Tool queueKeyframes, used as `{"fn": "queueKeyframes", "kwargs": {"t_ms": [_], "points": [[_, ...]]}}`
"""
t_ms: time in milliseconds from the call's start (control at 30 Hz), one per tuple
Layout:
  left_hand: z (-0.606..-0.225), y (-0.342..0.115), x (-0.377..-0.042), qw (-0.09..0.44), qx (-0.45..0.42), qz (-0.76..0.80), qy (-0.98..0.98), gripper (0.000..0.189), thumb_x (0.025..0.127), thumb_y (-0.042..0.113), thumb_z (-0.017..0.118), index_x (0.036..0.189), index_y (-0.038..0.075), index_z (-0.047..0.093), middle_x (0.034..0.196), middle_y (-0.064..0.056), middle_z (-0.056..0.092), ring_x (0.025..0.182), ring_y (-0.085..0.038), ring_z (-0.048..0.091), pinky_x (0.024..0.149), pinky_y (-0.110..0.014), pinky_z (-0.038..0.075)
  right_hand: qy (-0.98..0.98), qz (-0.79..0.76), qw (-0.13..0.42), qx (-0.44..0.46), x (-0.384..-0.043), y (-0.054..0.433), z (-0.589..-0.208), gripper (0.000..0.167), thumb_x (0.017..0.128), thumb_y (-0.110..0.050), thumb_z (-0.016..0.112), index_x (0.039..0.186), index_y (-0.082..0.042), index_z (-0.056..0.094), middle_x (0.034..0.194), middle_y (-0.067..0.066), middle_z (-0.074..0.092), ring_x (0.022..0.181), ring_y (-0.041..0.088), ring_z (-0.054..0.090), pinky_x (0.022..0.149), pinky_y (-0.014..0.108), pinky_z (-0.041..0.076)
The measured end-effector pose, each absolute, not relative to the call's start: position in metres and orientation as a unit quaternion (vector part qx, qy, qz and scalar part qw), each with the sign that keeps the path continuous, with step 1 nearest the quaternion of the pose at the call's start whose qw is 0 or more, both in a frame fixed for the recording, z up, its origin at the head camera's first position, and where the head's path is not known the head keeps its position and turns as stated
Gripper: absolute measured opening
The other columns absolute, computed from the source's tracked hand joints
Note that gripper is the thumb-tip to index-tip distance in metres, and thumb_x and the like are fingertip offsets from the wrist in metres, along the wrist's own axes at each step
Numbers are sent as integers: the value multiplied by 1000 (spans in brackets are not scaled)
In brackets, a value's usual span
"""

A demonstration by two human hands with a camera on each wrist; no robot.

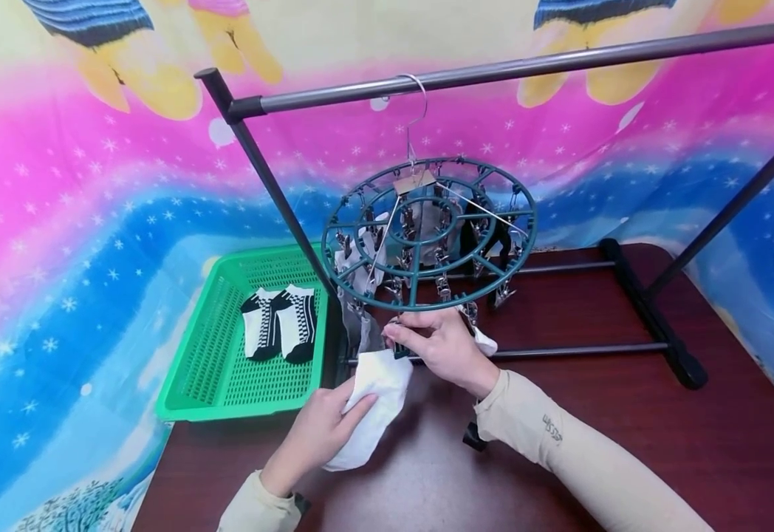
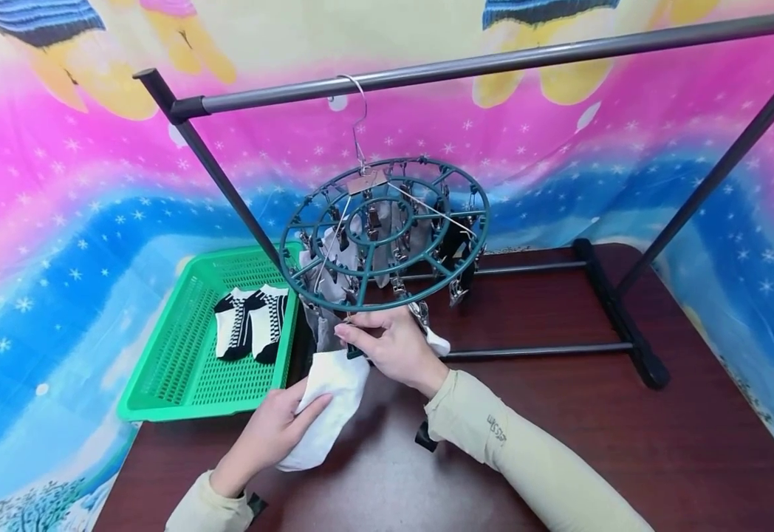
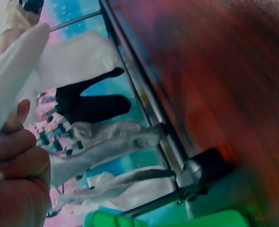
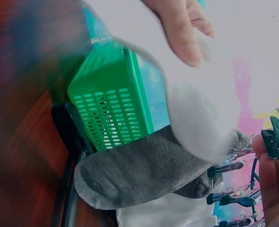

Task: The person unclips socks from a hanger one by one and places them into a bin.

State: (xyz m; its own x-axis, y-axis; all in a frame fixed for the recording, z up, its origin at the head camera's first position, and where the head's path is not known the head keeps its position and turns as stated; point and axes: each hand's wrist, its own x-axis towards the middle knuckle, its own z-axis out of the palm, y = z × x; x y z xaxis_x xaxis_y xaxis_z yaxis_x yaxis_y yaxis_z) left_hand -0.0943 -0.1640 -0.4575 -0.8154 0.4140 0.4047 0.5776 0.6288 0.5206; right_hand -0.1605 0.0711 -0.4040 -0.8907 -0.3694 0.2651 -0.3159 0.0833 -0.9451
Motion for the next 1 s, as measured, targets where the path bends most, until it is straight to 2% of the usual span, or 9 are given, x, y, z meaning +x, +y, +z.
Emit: {"fn": "queueKeyframes", "kwargs": {"t_ms": [133,300,467,633,767,900,1000], "points": [[-447,-174,-90,100,-253,-363,-891,4,98,18,71,99,14,69,68,7,67,60,5,55,54,-16,45,733,-638,31,-235,-162,71,-404,18,97,-18,74,108,-6,81,95,7,80,92,25,76,88,28,60],[-435,-186,-84,91,-222,-413,-878,7,98,14,70,105,13,71,77,4,73,63,4,61,54,-19,50,746,-627,70,-213,-164,71,-406,19,96,-27,76,106,-12,81,95,7,80,93,31,75,82,27,59],[-427,-194,-86,145,-229,-436,-858,10,97,2,66,106,4,71,80,-6,75,65,1,63,52,-20,51,765,-610,83,-192,-165,70,-407,21,95,-35,76,103,-17,81,94,4,80,91,27,72,78,30,56],[-417,-206,-94,215,-197,-473,-831,13,98,-9,57,102,-5,68,75,-14,72,59,-1,60,45,-21,50,772,-601,102,-180,-166,69,-408,23,95,-41,76,103,-21,81,94,-2,80,91,20,71,81,34,55],[-403,-216,-105,239,-130,-499,-823,16,104,-1,52,105,-6,68,77,-12,68,60,-2,59,49,-21,50,774,-597,101,-185,-165,70,-407,22,96,-41,74,102,-21,80,93,-2,79,90,21,70,80,35,54],[-391,-227,-115,243,-79,-502,-827,23,108,10,49,114,-5,66,87,-2,65,71,-4,60,61,-19,50,775,-592,100,-196,-165,69,-406,22,98,-39,73,100,-18,80,92,-2,78,87,21,67,77,33,52],[-384,-235,-123,234,-58,-509,-827,29,110,17,46,120,-3,64,90,6,62,72,-6,61,64,-20,50,774,-593,97,-197,-165,68,-406,23,98,-38,72,100,-16,80,92,-1,77,86,22,66,77,33,52]]}}
